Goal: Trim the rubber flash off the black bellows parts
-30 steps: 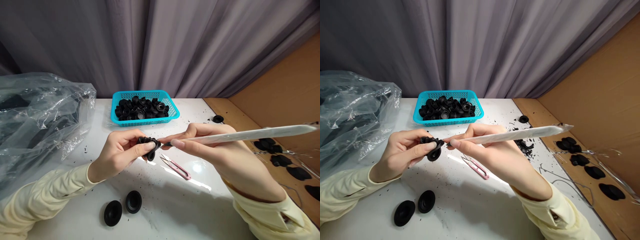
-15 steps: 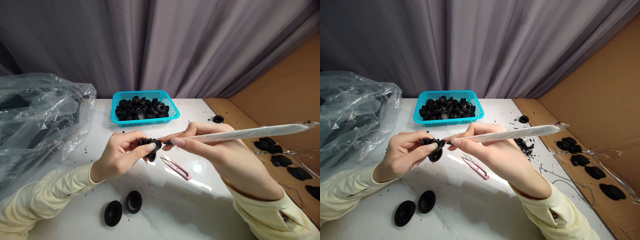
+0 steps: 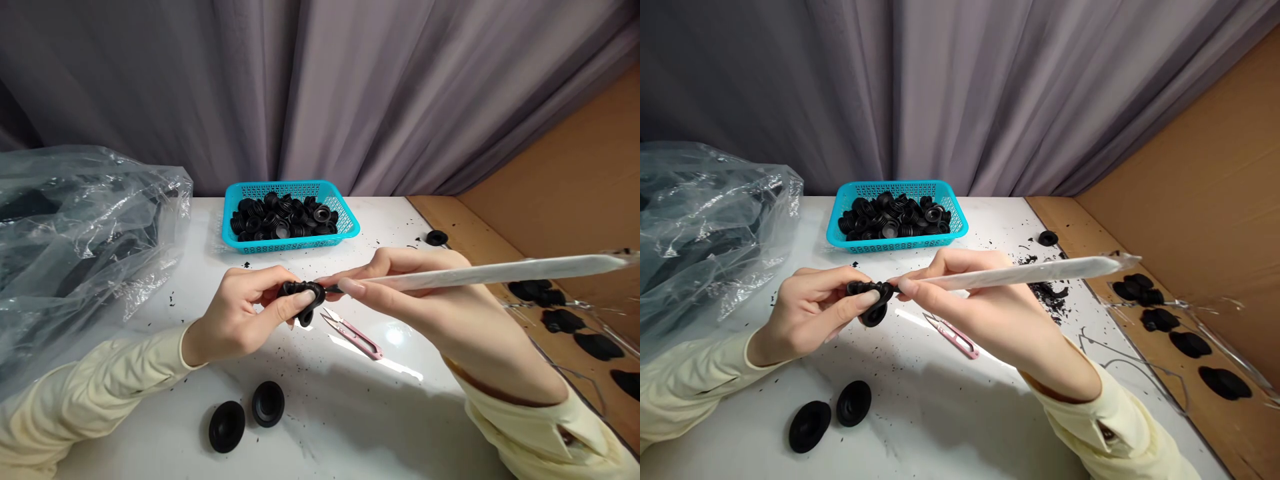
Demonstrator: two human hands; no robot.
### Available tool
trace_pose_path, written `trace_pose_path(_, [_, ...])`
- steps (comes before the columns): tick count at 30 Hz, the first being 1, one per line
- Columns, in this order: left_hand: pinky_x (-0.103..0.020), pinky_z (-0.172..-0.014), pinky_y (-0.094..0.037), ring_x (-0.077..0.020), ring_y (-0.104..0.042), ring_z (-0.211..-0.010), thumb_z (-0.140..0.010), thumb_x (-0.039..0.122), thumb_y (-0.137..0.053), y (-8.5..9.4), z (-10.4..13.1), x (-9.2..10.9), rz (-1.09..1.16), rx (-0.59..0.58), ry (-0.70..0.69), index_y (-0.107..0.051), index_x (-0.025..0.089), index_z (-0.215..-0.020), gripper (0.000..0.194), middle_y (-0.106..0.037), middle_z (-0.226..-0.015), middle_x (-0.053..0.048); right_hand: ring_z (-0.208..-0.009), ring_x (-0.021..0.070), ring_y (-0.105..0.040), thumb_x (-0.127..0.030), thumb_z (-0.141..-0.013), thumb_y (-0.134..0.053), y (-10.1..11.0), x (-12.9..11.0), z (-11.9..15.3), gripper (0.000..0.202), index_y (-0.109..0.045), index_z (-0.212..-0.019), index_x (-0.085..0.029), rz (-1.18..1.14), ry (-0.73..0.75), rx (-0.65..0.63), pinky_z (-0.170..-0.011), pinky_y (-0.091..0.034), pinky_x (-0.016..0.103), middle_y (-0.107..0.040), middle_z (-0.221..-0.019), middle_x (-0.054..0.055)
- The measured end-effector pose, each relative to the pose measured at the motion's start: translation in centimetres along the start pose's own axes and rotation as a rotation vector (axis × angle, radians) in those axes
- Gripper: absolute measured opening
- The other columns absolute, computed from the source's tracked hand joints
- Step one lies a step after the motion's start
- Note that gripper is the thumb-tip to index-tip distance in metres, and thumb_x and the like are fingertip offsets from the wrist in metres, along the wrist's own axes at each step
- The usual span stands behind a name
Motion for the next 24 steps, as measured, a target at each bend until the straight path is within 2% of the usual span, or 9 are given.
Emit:
trace_pose_path(4, [-0.018, -0.032, -0.027, -0.0036, -0.038, -0.036, -0.083, 0.016, -0.056, -0.10, 0.02, -0.16, 0.029, 0.000, 0.024, -0.063, 0.014, -0.069, 0.016, -0.060, -0.056, 0.001, -0.084, 0.0262, -0.069, -0.037, -0.079, -0.071, -0.04, 0.04, 0.12, 0.027, -0.062, -0.059, -0.022, 0.024, 0.026, -0.047, -0.058, -0.053, 0.029, -0.074, -0.082, 0.005])
trace_pose_path(8, [-0.017, -0.031, -0.026, -0.0026, -0.036, -0.035, -0.083, 0.017, -0.056, -0.21, 0.02, -0.23, 0.049, -0.036, 0.049, -0.061, 0.014, -0.067, 0.018, -0.061, -0.058, 0.001, -0.074, 0.0224, -0.069, -0.034, -0.081, -0.071, -0.05, 0.13, 0.29, 0.025, -0.063, -0.061, -0.021, 0.077, 0.085, 0.012, -0.051, -0.049, 0.025, -0.073, -0.076, 0.004])
trace_pose_path(11, [-0.017, -0.030, -0.025, -0.0017, -0.035, -0.033, -0.084, 0.017, -0.055, -0.18, -0.01, -0.16, 0.049, -0.066, 0.047, -0.060, 0.014, -0.067, 0.019, -0.062, -0.060, 0.001, -0.082, 0.0239, -0.069, -0.033, -0.081, -0.070, -0.21, 0.09, 0.36, 0.024, -0.063, -0.062, -0.021, 0.063, 0.119, 0.029, -0.059, -0.052, 0.026, -0.073, -0.079, 0.005])
trace_pose_path(15, [-0.017, -0.030, -0.026, -0.0028, -0.036, -0.033, -0.084, 0.018, -0.054, -0.08, -0.05, -0.10, 0.034, -0.071, 0.051, -0.061, 0.014, -0.068, 0.018, -0.059, -0.055, 0.001, -0.088, 0.0236, -0.069, -0.031, -0.083, -0.069, -0.55, -0.14, 0.35, 0.026, -0.062, -0.060, -0.021, -0.005, 0.136, -0.020, -0.071, -0.054, 0.028, -0.073, -0.089, 0.005])
trace_pose_path(21, [-0.017, -0.031, -0.028, -0.0027, -0.034, -0.031, -0.085, 0.016, -0.054, -0.13, -0.02, -0.18, 0.055, -0.062, 0.021, -0.061, 0.015, -0.071, 0.016, -0.053, -0.047, 0.005, -0.086, 0.0242, -0.069, -0.031, -0.082, -0.069, -0.55, -0.30, 0.37, 0.027, -0.060, -0.059, -0.021, -0.023, 0.112, -0.025, -0.066, -0.054, 0.028, -0.073, -0.086, 0.004])
trace_pose_path(24, [-0.016, -0.030, -0.026, -0.0019, -0.035, -0.032, -0.085, 0.014, -0.053, -0.15, -0.03, -0.12, 0.048, -0.046, 0.008, -0.060, 0.014, -0.069, 0.017, -0.055, -0.050, 0.004, -0.085, 0.0248, -0.069, -0.031, -0.083, -0.069, -0.47, -0.33, 0.48, 0.028, -0.059, -0.058, -0.020, 0.008, 0.114, -0.020, -0.064, -0.053, 0.028, -0.073, -0.085, 0.005])
Point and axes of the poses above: each hand's wrist, its own z-axis away from the middle knuckle, its own y-axis out of the back of the hand, x = y × z, the point moved 2 cm from there along -z, towards the middle knuckle
